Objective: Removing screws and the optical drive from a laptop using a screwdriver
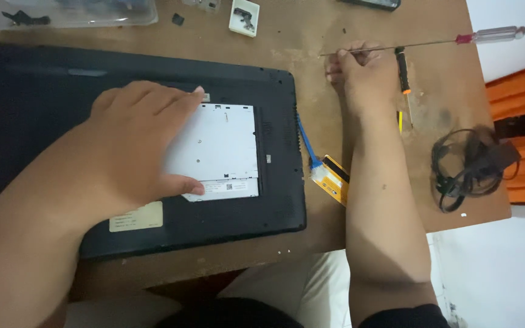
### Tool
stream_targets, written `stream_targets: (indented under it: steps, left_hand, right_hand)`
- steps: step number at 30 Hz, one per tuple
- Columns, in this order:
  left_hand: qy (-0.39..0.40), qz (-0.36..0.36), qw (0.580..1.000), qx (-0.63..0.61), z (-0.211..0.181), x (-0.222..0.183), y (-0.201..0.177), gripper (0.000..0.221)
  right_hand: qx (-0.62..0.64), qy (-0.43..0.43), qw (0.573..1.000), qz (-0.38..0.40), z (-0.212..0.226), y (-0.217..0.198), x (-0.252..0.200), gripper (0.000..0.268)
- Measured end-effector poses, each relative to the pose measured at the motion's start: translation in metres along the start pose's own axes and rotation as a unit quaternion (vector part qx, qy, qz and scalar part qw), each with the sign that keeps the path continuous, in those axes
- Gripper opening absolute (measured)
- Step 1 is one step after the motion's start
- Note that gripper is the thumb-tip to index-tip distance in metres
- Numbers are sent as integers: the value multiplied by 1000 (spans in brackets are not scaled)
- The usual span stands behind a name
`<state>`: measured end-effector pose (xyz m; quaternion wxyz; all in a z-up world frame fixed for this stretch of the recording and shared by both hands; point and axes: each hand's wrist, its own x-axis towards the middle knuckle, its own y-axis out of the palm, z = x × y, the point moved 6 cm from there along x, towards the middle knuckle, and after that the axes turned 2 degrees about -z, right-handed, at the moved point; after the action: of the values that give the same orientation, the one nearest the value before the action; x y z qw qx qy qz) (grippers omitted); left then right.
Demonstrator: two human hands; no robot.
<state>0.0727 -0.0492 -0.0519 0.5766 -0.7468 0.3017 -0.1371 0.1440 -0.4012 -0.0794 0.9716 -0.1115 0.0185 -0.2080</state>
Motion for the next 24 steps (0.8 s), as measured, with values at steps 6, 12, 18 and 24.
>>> stream_targets:
  steps: [6,12,18,24]
  left_hand:
    - [-58,8,998,-25,16,-12,-10,158]
    - [0,-46,998,-34,17,-18,-15,110]
    - [34,-66,990,-120,2,-26,-26,115]
    - [56,-106,988,-95,1,-29,-26,115]
  right_hand:
    - [-60,-64,996,-11,-7,0,9,11]
    - [-52,-26,998,-32,2,6,-7,8]
    - [85,-42,995,-17,4,5,-11,21]
    - [174,-27,983,49,-26,-3,20,23]
